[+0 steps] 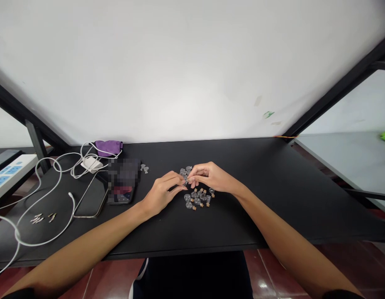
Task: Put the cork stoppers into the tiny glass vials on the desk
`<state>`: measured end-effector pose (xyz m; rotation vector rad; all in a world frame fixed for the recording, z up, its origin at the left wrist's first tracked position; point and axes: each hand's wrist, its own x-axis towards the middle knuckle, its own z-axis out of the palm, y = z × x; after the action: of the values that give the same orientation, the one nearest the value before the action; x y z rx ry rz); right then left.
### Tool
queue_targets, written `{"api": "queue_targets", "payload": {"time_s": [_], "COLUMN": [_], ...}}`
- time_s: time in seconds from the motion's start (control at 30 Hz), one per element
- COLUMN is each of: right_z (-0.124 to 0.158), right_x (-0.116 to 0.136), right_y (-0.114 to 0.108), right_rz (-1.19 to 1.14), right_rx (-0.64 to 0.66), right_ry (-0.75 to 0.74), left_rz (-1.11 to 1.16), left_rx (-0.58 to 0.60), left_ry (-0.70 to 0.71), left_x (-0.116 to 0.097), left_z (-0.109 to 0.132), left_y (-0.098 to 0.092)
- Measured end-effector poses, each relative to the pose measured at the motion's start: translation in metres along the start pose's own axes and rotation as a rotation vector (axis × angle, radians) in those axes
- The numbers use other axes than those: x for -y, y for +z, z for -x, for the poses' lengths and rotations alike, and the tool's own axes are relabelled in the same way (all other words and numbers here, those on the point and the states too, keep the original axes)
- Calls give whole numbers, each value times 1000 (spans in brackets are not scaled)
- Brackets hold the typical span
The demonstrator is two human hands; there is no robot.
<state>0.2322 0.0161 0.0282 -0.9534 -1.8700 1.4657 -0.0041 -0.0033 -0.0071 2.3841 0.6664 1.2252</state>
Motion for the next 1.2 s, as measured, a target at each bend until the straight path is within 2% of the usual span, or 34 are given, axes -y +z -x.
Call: {"api": "queue_targets", "payload": {"time_s": [0.23, 0.4, 0.73, 0.93, 1.2], "right_z": [1, 4, 8, 8, 10], "right_x": [3, 8, 7, 3, 2], "right_y": [0, -6, -31, -35, -39], "right_rz": [20, 107, 404, 449, 458], "right_rx": [-2, 13, -264, -287, -301], "right_ry": [4, 8, -56, -64, -53], "left_rz": [-3, 19, -25, 67, 162], "left_rx": [-8, 56, 224, 296, 277], "left_ry": [-9, -65, -110, -225, -339], "left_x": [-1, 2, 1, 6, 2], "left_z": [0, -1, -2, -1, -6], "left_y": [0, 0, -1, 1, -1]}}
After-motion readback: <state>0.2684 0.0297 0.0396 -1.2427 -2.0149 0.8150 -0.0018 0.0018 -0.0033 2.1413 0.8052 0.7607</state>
